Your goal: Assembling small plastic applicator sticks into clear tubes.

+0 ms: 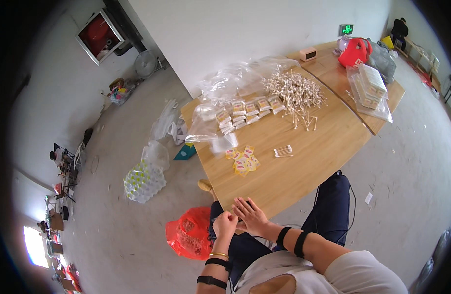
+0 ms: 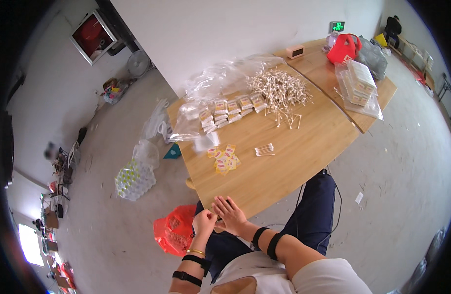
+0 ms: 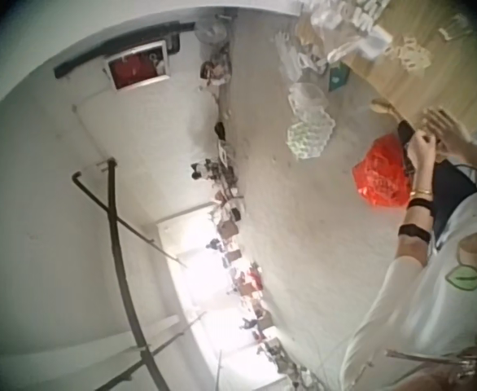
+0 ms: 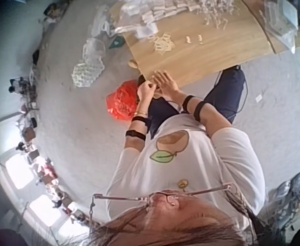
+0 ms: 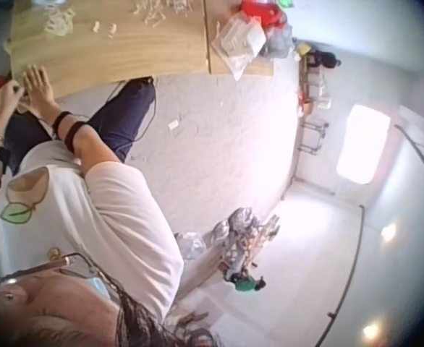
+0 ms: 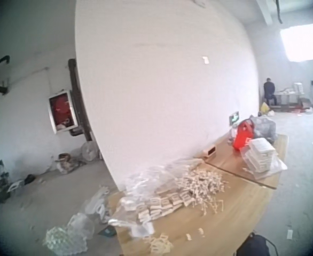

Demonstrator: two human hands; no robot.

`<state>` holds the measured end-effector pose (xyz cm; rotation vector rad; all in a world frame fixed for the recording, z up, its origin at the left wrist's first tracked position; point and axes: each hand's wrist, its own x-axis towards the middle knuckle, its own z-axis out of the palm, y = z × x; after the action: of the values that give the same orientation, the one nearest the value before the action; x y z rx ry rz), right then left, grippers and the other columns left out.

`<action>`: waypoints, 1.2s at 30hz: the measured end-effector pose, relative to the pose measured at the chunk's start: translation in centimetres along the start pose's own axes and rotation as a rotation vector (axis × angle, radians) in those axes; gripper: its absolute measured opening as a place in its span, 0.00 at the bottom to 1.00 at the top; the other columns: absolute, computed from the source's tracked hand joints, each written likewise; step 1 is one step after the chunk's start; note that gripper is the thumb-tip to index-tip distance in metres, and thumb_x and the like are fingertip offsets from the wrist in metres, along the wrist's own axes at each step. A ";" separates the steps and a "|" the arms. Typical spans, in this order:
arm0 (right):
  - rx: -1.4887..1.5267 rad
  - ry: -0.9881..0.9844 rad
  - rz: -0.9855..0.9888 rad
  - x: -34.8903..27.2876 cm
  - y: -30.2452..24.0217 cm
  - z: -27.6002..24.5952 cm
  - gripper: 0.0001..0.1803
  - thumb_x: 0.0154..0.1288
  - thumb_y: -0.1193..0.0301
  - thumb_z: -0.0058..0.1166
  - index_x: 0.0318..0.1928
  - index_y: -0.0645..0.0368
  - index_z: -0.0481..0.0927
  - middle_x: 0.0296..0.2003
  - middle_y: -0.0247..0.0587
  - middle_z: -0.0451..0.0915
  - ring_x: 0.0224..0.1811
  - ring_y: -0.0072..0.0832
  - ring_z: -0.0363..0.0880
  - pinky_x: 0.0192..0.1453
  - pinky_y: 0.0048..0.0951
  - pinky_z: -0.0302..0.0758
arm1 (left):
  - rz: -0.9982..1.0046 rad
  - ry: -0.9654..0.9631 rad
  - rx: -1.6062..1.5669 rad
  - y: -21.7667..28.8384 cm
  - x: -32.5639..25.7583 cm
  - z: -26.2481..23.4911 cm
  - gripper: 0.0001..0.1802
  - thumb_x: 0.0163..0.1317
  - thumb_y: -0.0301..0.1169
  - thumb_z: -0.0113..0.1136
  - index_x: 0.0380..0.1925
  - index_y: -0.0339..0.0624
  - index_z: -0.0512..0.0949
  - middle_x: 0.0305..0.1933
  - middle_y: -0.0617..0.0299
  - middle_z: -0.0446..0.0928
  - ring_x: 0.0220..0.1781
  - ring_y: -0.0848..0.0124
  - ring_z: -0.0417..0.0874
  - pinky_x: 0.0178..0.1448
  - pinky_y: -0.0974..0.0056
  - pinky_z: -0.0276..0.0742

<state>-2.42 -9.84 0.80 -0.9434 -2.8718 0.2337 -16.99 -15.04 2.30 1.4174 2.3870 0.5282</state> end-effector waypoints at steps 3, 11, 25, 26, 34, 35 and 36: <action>-0.010 -0.017 0.001 0.0 -0.2 -0.4 0.51 0.66 0.34 0.43 0.78 0.57 0.53 0.78 0.47 0.52 0.82 0.38 0.43 0.83 0.47 0.37 | 0.085 0.081 -0.009 -1.3 0.4 -0.5 0.08 0.57 0.36 0.62 0.27 0.45 0.80 0.29 0.54 0.81 0.35 0.52 0.83 0.40 0.50 0.78; -0.099 -0.023 -0.039 0.0 1.8 -0.6 0.56 0.64 0.32 0.44 0.77 0.63 0.51 0.78 0.47 0.50 0.82 0.38 0.43 0.84 0.46 0.37 | -0.340 0.215 -0.387 -8.2 -1.0 3.0 0.23 0.74 0.45 0.50 0.29 0.36 0.76 0.30 0.47 0.79 0.37 0.49 0.82 0.41 0.48 0.75; -0.107 -0.106 -0.030 0.8 -0.1 -0.4 0.55 0.63 0.33 0.47 0.76 0.64 0.55 0.78 0.51 0.49 0.82 0.43 0.43 0.83 0.48 0.38 | -0.155 0.447 -0.253 -5.3 -0.5 5.4 0.24 0.76 0.43 0.45 0.30 0.33 0.78 0.33 0.40 0.80 0.37 0.40 0.81 0.40 0.43 0.73; -0.105 -0.140 -0.039 0.9 0.0 -0.8 0.54 0.64 0.33 0.46 0.76 0.63 0.55 0.78 0.51 0.49 0.82 0.42 0.44 0.83 0.48 0.38 | -0.141 0.431 -0.275 -5.3 -0.6 5.0 0.25 0.77 0.43 0.44 0.33 0.32 0.79 0.33 0.40 0.80 0.37 0.42 0.81 0.41 0.45 0.75; 0.337 0.271 0.105 0.0 12.1 -3.0 0.32 0.66 0.57 0.57 0.66 0.59 0.71 0.67 0.51 0.68 0.72 0.48 0.62 0.76 0.48 0.59 | -0.097 0.409 -0.164 -7.6 -0.6 2.1 0.24 0.76 0.48 0.43 0.45 0.35 0.72 0.47 0.44 0.74 0.54 0.45 0.73 0.56 0.46 0.70; 0.289 0.290 0.273 -1.3 16.0 -3.3 0.30 0.62 0.60 0.60 0.64 0.57 0.73 0.64 0.50 0.70 0.69 0.48 0.64 0.74 0.48 0.61 | -0.003 0.424 -0.170 -4.7 0.4 1.9 0.24 0.76 0.48 0.43 0.47 0.34 0.72 0.49 0.44 0.73 0.55 0.44 0.73 0.58 0.45 0.69; 0.258 0.313 0.420 -2.1 18.9 -3.5 0.30 0.59 0.62 0.62 0.62 0.56 0.74 0.62 0.48 0.71 0.66 0.48 0.66 0.71 0.48 0.64 | 0.078 0.456 -0.161 -1.9 0.9 1.2 0.24 0.75 0.47 0.44 0.50 0.34 0.71 0.51 0.43 0.72 0.56 0.44 0.72 0.60 0.44 0.67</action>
<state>10.71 4.35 0.69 -1.3771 -2.2745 0.4344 -18.38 -14.91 0.28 1.4446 2.5531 1.1438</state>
